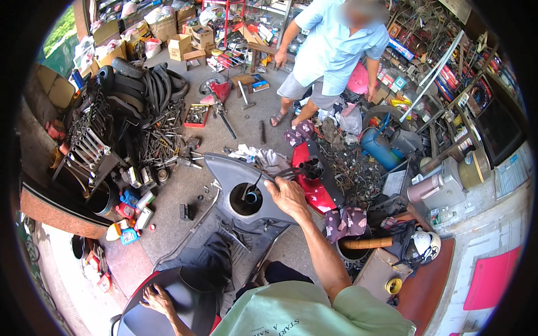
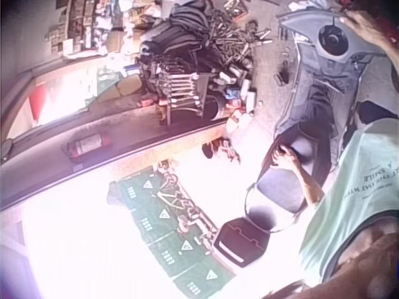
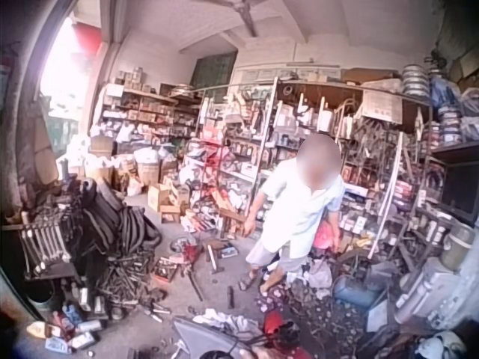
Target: The person works on a scooter in a cluttered repair shop. They handle the scooter's body and fuel tank area, then sit on the floor to work on the front wheel and suspension assembly. They manipulate the wheel and fork components with their hands.
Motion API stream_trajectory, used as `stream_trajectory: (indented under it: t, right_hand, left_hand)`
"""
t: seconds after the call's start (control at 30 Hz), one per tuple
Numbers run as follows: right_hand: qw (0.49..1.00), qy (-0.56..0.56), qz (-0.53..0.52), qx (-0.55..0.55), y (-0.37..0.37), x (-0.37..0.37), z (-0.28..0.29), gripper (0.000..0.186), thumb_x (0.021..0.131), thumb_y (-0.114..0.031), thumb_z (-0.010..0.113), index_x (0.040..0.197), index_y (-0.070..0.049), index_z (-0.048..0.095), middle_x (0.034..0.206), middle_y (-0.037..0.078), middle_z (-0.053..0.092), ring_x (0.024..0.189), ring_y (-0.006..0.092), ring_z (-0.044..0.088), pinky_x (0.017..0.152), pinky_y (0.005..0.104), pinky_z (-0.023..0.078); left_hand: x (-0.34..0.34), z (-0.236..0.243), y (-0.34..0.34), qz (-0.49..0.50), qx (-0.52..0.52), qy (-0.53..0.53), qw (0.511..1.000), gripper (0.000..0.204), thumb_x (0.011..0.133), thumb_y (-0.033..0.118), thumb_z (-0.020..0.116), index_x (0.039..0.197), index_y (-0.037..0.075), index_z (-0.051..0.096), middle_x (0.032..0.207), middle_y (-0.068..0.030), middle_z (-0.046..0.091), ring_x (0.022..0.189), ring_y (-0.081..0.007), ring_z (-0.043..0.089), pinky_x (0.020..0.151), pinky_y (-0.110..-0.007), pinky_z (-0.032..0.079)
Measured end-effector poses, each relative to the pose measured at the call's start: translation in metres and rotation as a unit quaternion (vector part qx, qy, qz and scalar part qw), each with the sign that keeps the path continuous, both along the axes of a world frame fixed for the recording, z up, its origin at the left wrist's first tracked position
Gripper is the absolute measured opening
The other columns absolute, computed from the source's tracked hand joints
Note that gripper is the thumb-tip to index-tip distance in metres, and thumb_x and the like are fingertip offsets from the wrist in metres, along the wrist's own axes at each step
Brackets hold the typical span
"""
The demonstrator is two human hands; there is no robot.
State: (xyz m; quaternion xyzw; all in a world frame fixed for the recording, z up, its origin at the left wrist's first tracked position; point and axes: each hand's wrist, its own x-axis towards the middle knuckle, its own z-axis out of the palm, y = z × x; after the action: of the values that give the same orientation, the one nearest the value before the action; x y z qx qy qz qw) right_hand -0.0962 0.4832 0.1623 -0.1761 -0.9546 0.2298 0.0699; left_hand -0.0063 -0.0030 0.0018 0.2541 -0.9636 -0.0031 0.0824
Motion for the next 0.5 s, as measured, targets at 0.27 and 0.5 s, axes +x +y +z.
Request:
stream_trajectory:
  t: [0.27, 0.5]
  right_hand:
    - [1.0, -0.027, -0.006, -0.001, -0.0008, -0.0001, 0.0043, 0.048, 0.087, -0.047, 0.043, 0.073, -0.002, 0.052, 0.069, 0.024, 0.058, 0.073, 0.0435, 0.055, 0.067, 0.0515, 0.04]
    - [0.999, -0.031, -0.002, -0.005, 0.0004, -0.0009, 0.0033, 0.048, 0.086, -0.047, 0.043, 0.074, -0.001, 0.052, 0.07, 0.024, 0.057, 0.075, 0.0431, 0.055, 0.068, 0.0511, 0.04]
  left_hand:
    - [0.0003, 0.0036, 0.0021, -0.003, 0.0, -0.006, 1.0, 0.038, 0.086, 0.036, 0.045, 0.099, 0.005, 0.062, 0.108, -0.0052, 0.06, 0.111, -0.0188, 0.047, 0.103, -0.052, 0.015]
    - [0.0016, -0.0015, -0.0001, -0.01, -0.008, 0.008, 1.0, 0.036, 0.086, 0.036, 0.046, 0.099, 0.006, 0.061, 0.108, -0.0044, 0.06, 0.11, -0.0191, 0.048, 0.103, -0.052, 0.015]
